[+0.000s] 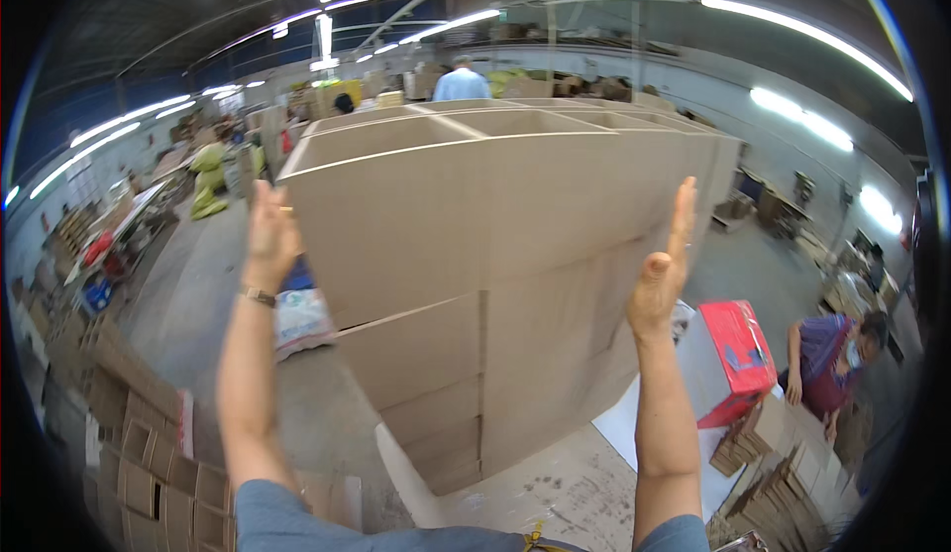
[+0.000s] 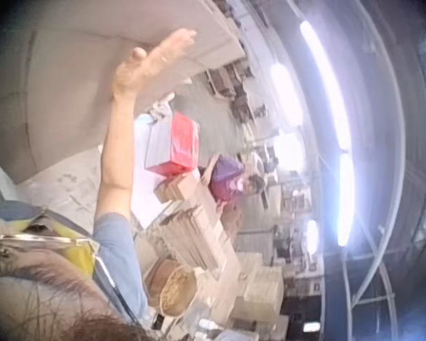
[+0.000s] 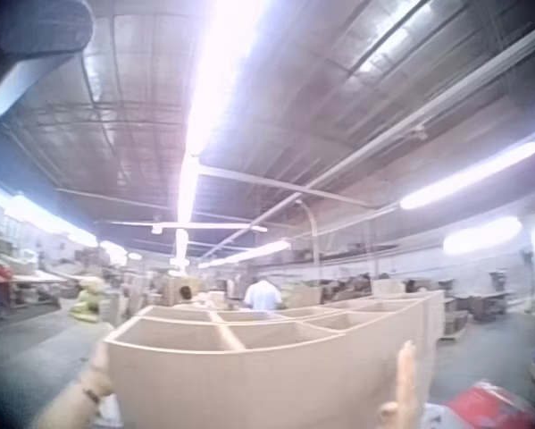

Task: Stack and organize small cardboard or wooden boxes in a factory setting.

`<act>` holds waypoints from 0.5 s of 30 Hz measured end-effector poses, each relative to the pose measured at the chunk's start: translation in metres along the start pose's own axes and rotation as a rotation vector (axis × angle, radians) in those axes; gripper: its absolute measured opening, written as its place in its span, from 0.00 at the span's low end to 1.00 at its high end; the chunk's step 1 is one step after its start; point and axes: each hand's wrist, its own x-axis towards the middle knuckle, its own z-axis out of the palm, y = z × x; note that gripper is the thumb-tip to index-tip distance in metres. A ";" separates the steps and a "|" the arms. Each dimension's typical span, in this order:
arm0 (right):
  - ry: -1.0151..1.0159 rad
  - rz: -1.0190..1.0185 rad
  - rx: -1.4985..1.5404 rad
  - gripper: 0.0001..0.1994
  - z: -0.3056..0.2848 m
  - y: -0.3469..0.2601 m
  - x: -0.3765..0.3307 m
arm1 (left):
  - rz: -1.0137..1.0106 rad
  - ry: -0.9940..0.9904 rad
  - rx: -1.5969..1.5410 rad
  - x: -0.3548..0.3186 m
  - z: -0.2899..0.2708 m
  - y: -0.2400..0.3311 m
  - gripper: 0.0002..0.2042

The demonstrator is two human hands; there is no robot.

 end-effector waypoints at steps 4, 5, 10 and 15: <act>0.035 0.007 0.046 0.44 0.016 -0.012 0.007 | 0.003 -0.219 -0.049 -0.029 0.041 -0.045 0.31; 0.054 0.000 0.084 0.44 0.025 -0.016 0.007 | 0.008 -0.236 -0.061 -0.028 0.041 -0.046 0.30; 0.069 -0.043 -0.051 0.42 0.047 -0.026 0.006 | -0.046 -0.197 -0.129 -0.017 0.029 -0.058 0.24; 0.039 -0.061 -0.183 0.40 0.047 -0.029 0.007 | 0.032 -0.198 -0.116 -0.010 0.034 -0.065 0.22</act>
